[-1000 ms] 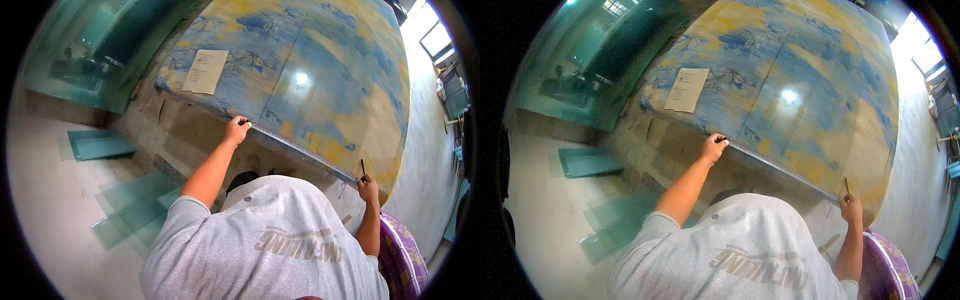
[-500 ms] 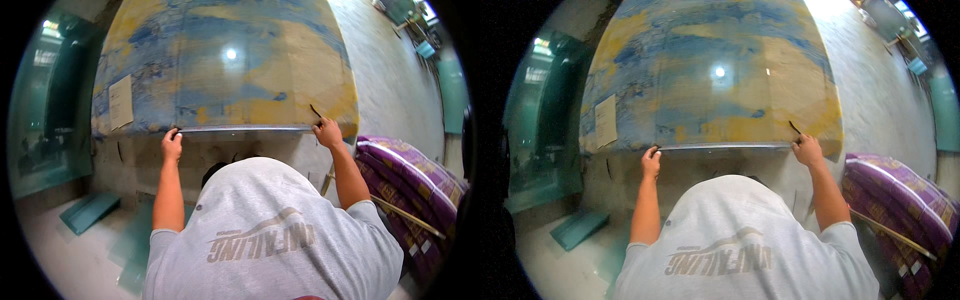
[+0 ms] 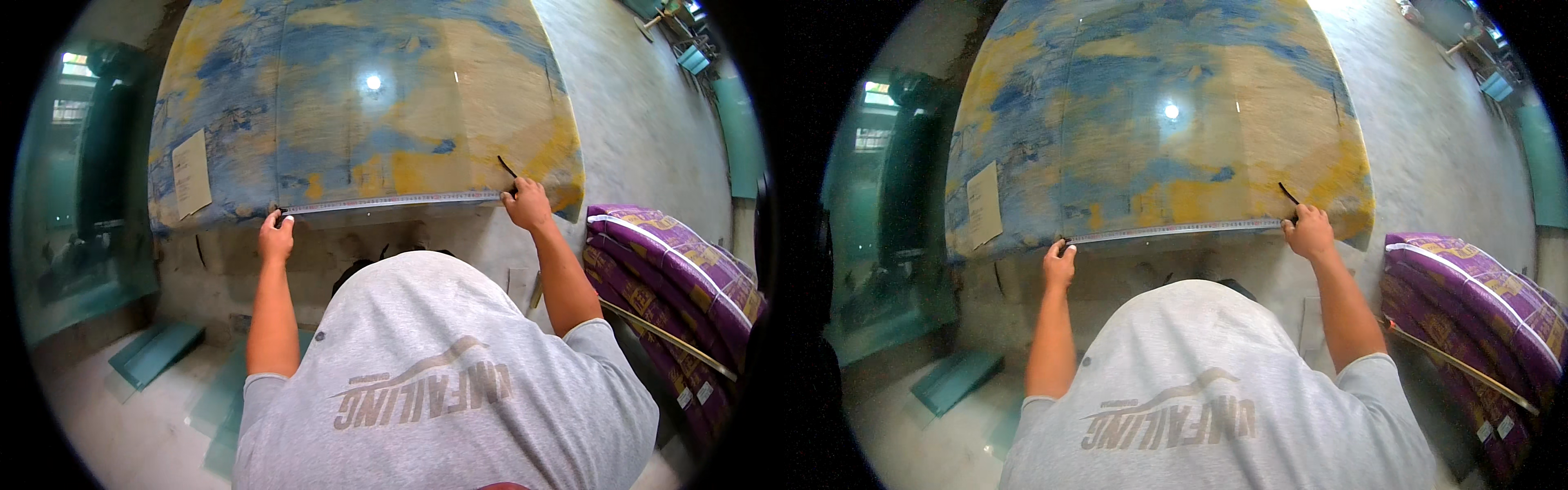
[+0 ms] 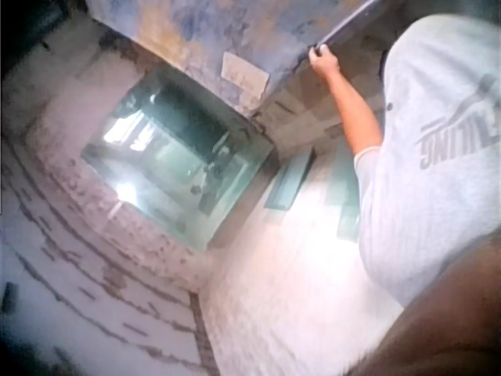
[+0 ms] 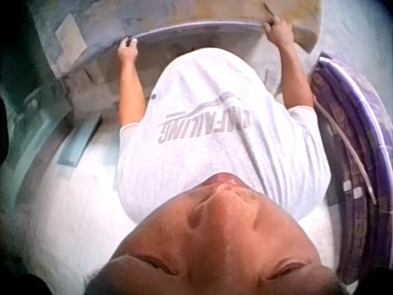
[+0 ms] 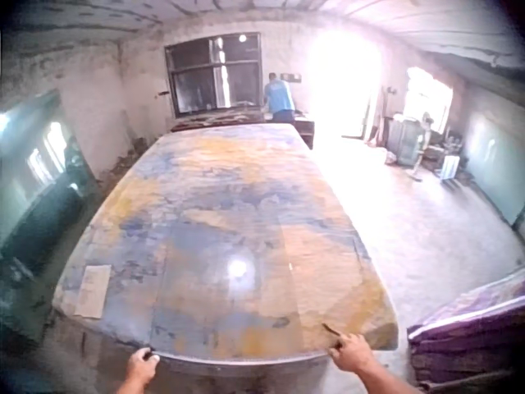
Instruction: The person measures a large sheet of glass on a workbench using a metal measuring tool and a tape measure. They adjust the tool to mark dimensions and reposition the glass with assistance from another worker.
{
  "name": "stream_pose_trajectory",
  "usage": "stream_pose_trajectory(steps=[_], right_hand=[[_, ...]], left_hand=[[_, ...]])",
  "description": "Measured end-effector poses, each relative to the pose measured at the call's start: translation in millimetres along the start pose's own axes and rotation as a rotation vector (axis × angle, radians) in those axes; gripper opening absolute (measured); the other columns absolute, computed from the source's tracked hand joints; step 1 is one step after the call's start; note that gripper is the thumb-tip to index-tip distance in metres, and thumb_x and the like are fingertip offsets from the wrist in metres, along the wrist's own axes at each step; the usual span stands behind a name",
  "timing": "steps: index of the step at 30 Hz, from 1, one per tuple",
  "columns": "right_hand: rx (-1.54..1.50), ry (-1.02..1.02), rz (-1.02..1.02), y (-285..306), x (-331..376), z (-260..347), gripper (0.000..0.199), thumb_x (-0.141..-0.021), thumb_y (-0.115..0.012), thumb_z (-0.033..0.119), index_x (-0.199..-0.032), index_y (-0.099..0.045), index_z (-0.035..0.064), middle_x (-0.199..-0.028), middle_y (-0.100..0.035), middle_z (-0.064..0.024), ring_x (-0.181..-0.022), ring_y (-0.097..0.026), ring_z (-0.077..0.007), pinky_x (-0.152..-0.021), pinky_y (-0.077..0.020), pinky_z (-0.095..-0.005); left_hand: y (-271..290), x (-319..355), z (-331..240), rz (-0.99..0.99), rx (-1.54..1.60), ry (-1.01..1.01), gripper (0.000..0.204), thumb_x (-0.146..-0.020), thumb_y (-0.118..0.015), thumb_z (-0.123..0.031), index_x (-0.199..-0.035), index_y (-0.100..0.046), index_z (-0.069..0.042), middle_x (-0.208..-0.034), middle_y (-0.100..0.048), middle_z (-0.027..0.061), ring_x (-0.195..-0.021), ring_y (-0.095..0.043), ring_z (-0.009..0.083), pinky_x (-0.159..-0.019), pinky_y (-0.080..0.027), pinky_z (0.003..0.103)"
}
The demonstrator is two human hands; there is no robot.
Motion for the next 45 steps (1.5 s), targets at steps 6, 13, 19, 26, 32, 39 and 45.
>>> stream_pose_trajectory(steps=[6, 13, 19, 26, 32, 39, 45], right_hand=[[-0.045, 0.025, 0.062, 8.8, -5.5, 13.3, 0.035, -0.090, -0.069, 0.034, -0.105, -0.069, 0.0028, -0.114, -0.068, -0.0218, -0.113, -0.061, -0.0414, -0.100, -0.0486, -0.0505], [-0.067, 0.255, 0.072, -9.0, -13.7, 5.4, 0.028, -0.087, -0.067, 0.023, -0.098, -0.067, -0.0028, -0.095, -0.070, -0.0246, -0.091, -0.065, -0.0464, -0.080, -0.0513, -0.0513], [-0.319, 0.194, 0.147, -5.6, -9.4, 11.6, 0.023, -0.090, -0.067, 0.017, -0.099, -0.066, -0.0042, -0.084, -0.069, -0.0185, -0.077, -0.066, -0.0340, -0.073, -0.0515, -0.0462], [-0.501, 0.216, 0.279, 28.3, 23.7, 136.1, 0.020, -0.096, -0.064, 0.020, -0.087, -0.060, 0.0032, -0.070, -0.057, -0.0036, -0.059, -0.054, -0.0145, -0.056, -0.0450, -0.0325], [-0.709, 0.358, 0.452, -10.3, 64.9, 294.4, 0.022, -0.095, -0.062, 0.024, -0.089, -0.064, 0.0026, -0.069, -0.059, -0.0059, -0.056, -0.055, -0.0149, -0.051, -0.0458, -0.0337], [-0.468, 0.750, 0.566, -79.4, 143.2, 456.8, 0.021, -0.095, -0.062, 0.022, -0.090, -0.063, 0.0011, -0.076, -0.058, -0.0053, -0.068, -0.053, -0.0161, -0.059, -0.0454, -0.0323], [-0.400, 0.913, 0.814, -130.3, 232.6, 594.8, 0.018, -0.097, -0.060, 0.020, -0.099, -0.058, 0.0020, -0.082, -0.056, -0.0026, -0.074, -0.053, -0.0136, -0.061, -0.0444, -0.0353]], left_hand=[[7.6, 7.6, -14.4, -0.016, -0.032, -0.052, 0.056, -0.087, -0.074, -0.034, -0.131, -0.066, 0.000, -0.131, -0.067, 0.0244, -0.123, -0.064, 0.0367, -0.106, -0.048, 0.043], [1.3, 5.7, -1.8, -0.009, -0.063, -0.143, 0.064, -0.084, -0.075, -0.046, -0.132, -0.067, -0.005, -0.139, -0.060, 0.0241, -0.132, -0.055, 0.0374, -0.112, -0.043, 0.045], [31.1, 42.5, 5.7, -0.446, 0.309, -0.010, 0.070, -0.095, -0.065, -0.055, -0.135, -0.059, 0.001, -0.139, -0.059, 0.0255, -0.132, -0.053, 0.0405, -0.110, -0.042, 0.049], [-3.4, 143.6, 125.4, -0.058, 0.205, 0.326, 0.073, -0.094, -0.059, -0.062, -0.133, -0.059, -0.001, -0.129, -0.065, 0.0259, -0.121, -0.062, 0.0437, -0.100, -0.050, 0.050], [-32.7, 247.8, 278.5, 0.407, 0.003, 0.545, 0.071, -0.093, -0.060, -0.058, -0.122, -0.069, 0.005, -0.129, -0.066, 0.0295, -0.119, -0.063, 0.0435, -0.103, -0.049, 0.048], [0.9, 300.3, 427.7, 0.178, 0.048, 0.561, 0.069, -0.094, -0.059, -0.060, -0.110, -0.073, 0.006, -0.118, -0.070, 0.0261, -0.109, -0.067, 0.0431, -0.095, -0.052, 0.051], [79.1, 352.4, 480.8, -0.030, 0.354, 0.869, 0.060, -0.092, -0.064, -0.047, -0.116, -0.071, 0.007, -0.125, -0.067, 0.0283, -0.116, -0.064, 0.0437, -0.101, -0.050, 0.048]])
Point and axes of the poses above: each hand's wrist, its own x-axis away from the middle knuckle, its own y-axis out of the back of the hand, z = x × y, the point moved 8 cm from there along -x, towards the middle knuckle
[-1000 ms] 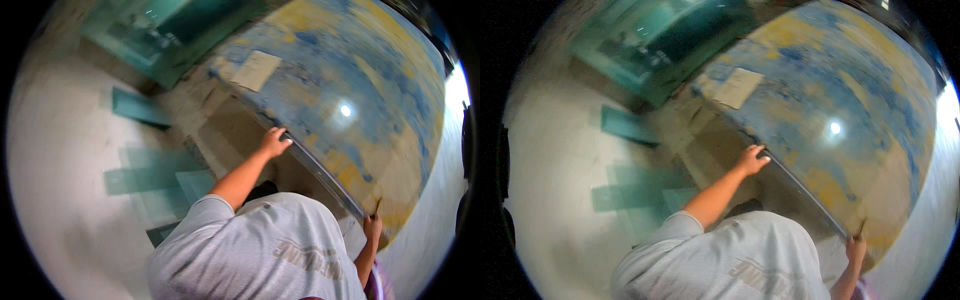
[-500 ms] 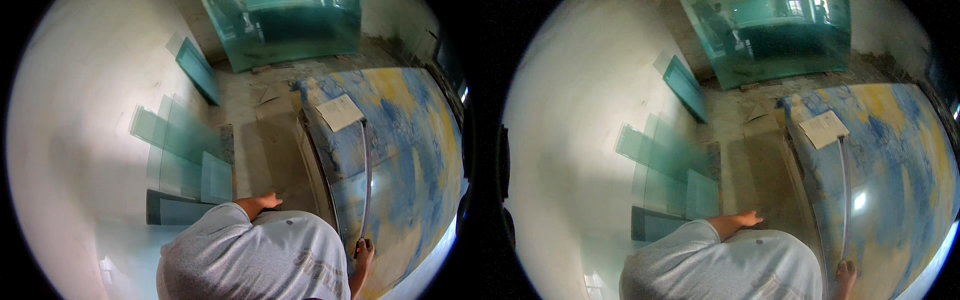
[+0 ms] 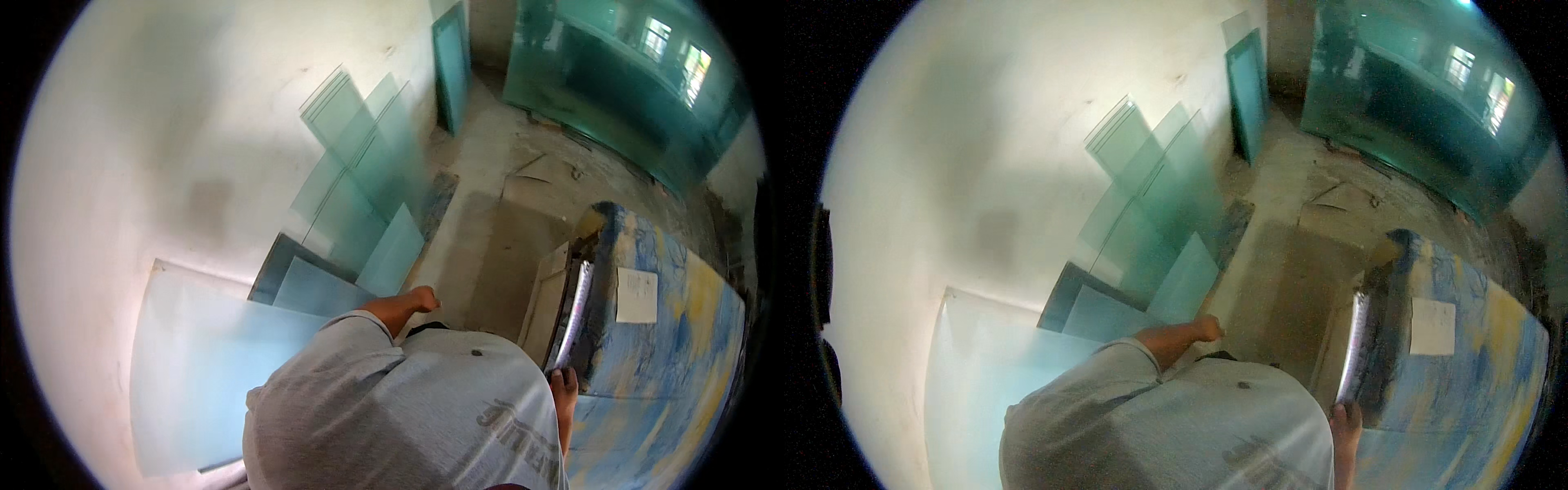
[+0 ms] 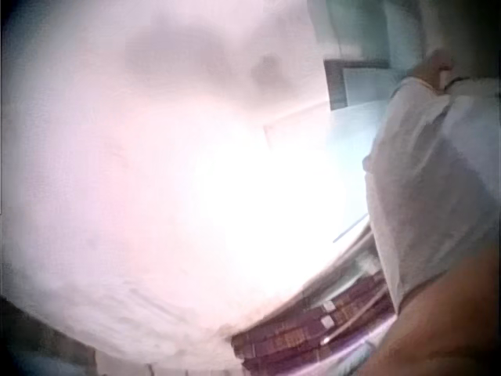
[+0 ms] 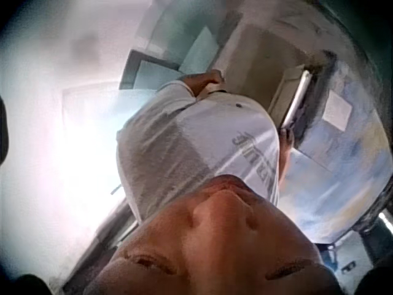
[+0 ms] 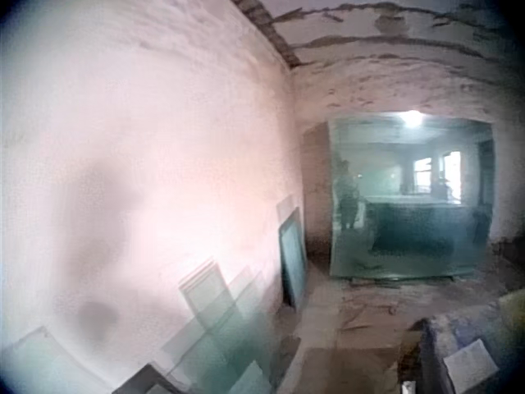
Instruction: The person measures a large sheet of glass on a workbench using a metal measuring tool and a tape measure. They adjust the tool to mark dimensions and reposition the glass with assistance from another worker.
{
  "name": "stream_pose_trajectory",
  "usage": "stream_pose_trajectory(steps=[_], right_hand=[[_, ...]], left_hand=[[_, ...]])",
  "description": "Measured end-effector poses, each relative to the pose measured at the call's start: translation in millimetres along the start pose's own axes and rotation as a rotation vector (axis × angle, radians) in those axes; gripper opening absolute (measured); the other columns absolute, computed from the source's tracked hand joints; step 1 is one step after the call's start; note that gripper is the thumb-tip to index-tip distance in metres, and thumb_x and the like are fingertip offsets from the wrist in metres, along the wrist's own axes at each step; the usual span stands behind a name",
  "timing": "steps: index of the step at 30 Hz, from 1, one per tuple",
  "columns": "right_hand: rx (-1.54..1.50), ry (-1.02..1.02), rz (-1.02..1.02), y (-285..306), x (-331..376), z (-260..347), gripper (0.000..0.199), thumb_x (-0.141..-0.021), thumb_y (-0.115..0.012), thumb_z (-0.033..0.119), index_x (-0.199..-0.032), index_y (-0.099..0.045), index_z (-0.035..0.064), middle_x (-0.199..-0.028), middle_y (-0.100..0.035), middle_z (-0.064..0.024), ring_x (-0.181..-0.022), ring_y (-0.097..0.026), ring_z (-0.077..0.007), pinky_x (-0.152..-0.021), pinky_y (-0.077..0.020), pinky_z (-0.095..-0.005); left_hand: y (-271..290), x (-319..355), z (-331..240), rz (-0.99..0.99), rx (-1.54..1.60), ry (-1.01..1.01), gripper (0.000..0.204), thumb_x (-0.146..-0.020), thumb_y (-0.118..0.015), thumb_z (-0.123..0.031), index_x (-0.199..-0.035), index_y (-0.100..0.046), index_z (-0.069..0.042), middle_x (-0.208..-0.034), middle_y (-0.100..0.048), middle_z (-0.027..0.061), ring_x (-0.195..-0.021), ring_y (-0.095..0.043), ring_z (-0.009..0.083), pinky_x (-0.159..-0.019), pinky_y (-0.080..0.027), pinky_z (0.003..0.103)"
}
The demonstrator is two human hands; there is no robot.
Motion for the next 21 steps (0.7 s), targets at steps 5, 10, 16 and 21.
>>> stream_pose_trajectory(steps=[5, 10, 16, 21], right_hand=[[0.360, 0.474, 0.270, -40.4, -69.3, 34.6, 0.016, -0.097, -0.061, 0.016, -0.091, -0.060, 0.0015, -0.080, -0.058, -0.0066, -0.073, -0.057, -0.0168, -0.063, -0.0459, -0.0366], [0.287, 0.139, 0.418, -75.5, -82.9, 86.4, 0.025, -0.102, -0.057, 0.024, -0.091, -0.061, 0.0021, -0.078, -0.060, -0.0084, -0.070, -0.056, -0.0171, -0.064, -0.0455, -0.0351], [0.208, 0.244, 0.607, -98.9, -89.3, 131.0, 0.024, -0.103, -0.055, 0.019, -0.085, -0.052, 0.0033, -0.072, -0.044, -0.0041, -0.065, -0.044, -0.0129, -0.061, -0.0384, -0.0351], [0.282, 0.223, 0.688, -97.9, -101.6, 135.2, 0.024, -0.104, -0.056, 0.020, -0.086, -0.052, 0.0051, -0.073, -0.047, -0.0024, -0.067, -0.046, -0.0122, -0.062, -0.0399, -0.0331]], left_hand=[[21.9, 22.2, 66.2, -0.166, 0.126, 0.107, 0.059, -0.091, -0.064, -0.045, -0.120, -0.070, 0.006, -0.129, -0.067, 0.0269, -0.119, -0.064, 0.0413, -0.101, -0.050, 0.048], [3.2, 72.4, 101.6, -0.104, 0.266, 0.388, 0.060, -0.091, -0.065, -0.047, -0.125, -0.069, 0.003, -0.135, -0.064, 0.0247, -0.121, -0.063, 0.0408, -0.102, -0.050, 0.047], [-90.5, 122.2, 113.9, -0.241, 0.299, 0.379, 0.061, -0.091, -0.066, -0.050, -0.124, -0.069, 0.001, -0.133, -0.065, 0.0237, -0.123, -0.061, 0.0407, -0.102, -0.050, 0.049], [-141.4, 169.5, 84.7, 0.016, 0.376, 0.519, 0.061, -0.092, -0.066, -0.051, -0.127, -0.069, -0.001, -0.133, -0.064, 0.0235, -0.121, -0.061, 0.0406, -0.101, -0.050, 0.051]])
Point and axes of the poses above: each hand's wrist, its own x-axis away from the middle knuckle, its own y-axis out of the back of the hand, z = x × y, the point moved 8 cm from there along -x, towards the middle knuckle
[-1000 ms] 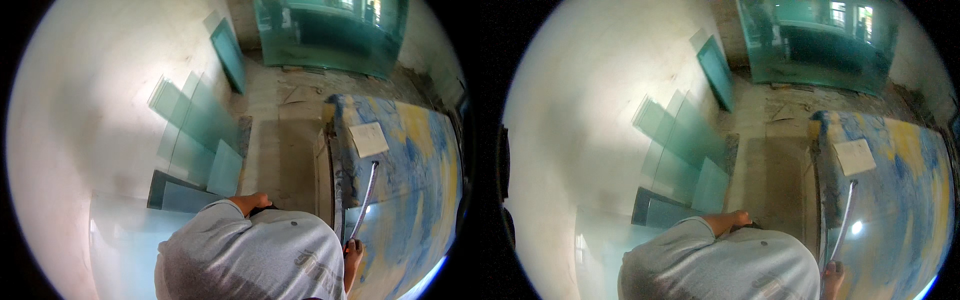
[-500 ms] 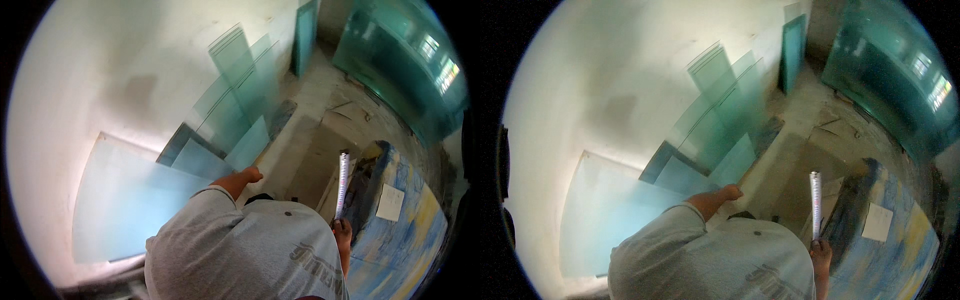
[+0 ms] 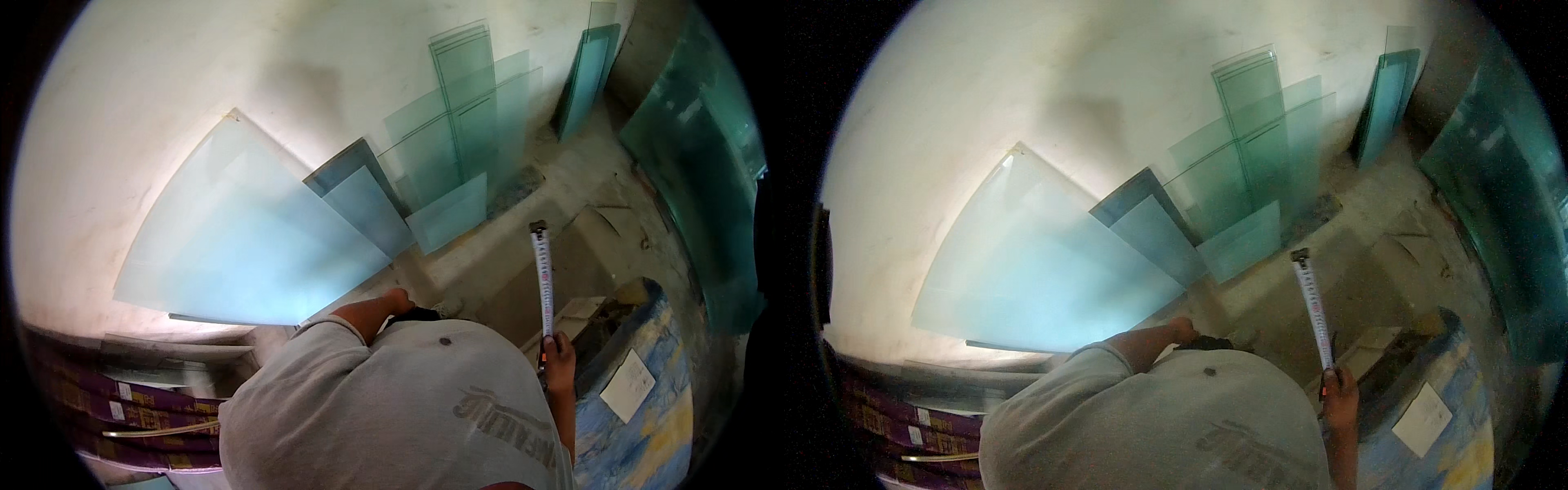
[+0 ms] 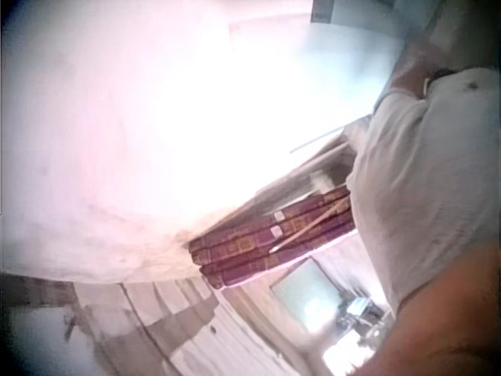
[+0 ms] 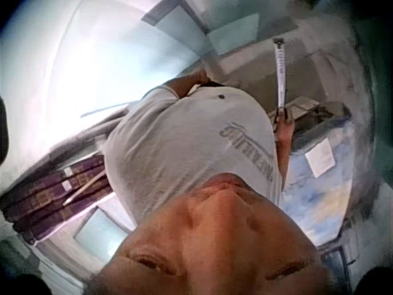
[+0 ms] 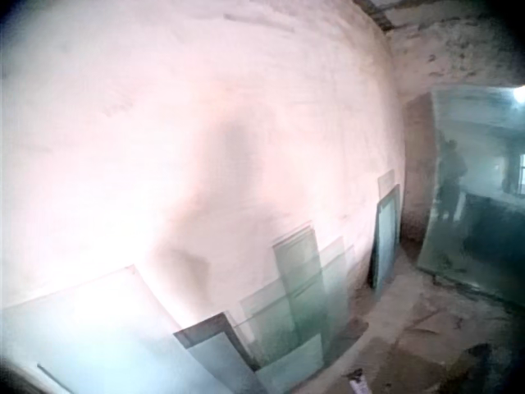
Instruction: The person measures a large sheet of glass on a workbench using a metal measuring tool and a tape measure. They adjust the tool to mark dimensions and reposition the glass with assistance from another worker.
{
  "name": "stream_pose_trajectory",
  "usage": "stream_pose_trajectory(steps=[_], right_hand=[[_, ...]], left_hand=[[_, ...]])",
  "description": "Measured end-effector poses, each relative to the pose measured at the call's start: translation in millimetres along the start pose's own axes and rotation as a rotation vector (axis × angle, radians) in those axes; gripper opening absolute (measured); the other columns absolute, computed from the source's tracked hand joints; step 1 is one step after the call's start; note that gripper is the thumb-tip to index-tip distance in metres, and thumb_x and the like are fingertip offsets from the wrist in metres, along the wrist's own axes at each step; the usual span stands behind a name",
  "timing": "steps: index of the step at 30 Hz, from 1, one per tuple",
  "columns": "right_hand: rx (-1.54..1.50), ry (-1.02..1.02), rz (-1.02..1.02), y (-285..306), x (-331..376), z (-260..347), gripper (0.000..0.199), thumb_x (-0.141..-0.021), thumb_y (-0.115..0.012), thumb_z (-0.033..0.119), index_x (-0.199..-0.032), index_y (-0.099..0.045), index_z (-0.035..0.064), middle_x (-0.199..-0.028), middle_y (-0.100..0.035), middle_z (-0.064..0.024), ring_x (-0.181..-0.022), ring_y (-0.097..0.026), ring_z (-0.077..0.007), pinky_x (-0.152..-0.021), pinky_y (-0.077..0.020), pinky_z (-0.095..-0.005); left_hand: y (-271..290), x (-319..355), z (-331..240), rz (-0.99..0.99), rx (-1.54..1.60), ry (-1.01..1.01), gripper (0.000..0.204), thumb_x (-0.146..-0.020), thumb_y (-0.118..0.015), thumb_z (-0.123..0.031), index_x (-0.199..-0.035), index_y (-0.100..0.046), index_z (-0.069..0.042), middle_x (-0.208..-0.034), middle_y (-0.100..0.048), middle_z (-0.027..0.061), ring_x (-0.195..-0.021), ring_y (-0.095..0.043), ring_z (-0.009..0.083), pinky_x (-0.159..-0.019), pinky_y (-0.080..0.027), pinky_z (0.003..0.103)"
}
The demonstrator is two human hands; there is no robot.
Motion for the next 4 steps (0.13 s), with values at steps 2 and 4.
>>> stream_pose_trajectory(steps=[2, 4], right_hand=[[-0.015, -0.019, 0.051, -2.2, -4.5, -5.7, 0.022, -0.104, -0.056, 0.021, -0.089, -0.055, 0.0060, -0.075, -0.050, -0.0020, -0.069, -0.048, -0.0119, -0.063, -0.0412, -0.0326], [0.002, 0.005, 0.109, -3.4, -10.9, -12.0, 0.019, -0.104, -0.056, 0.023, -0.093, -0.060, 0.0069, -0.078, -0.054, -0.0021, -0.071, -0.052, -0.0117, -0.064, -0.0427, -0.0325]], left_hand=[[-8.7, 5.6, 4.9, -0.044, 0.038, -0.018, 0.061, -0.092, -0.066, -0.051, -0.126, -0.069, -0.001, -0.133, -0.064, 0.0238, -0.120, -0.062, 0.0402, -0.101, -0.050, 0.050], [-18.8, 15.4, 3.8, -0.059, 0.095, -0.015, 0.062, -0.092, -0.064, -0.054, -0.126, -0.070, -0.003, -0.133, -0.064, 0.0241, -0.120, -0.062, 0.0392, -0.101, -0.050, 0.050]])
Point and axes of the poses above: each hand's wrist, its own x-axis away from the middle knuckle, its own y-axis out of the back of the hand, z = x × y, the point moved 8 cm from there along -x, towards the middle knuckle
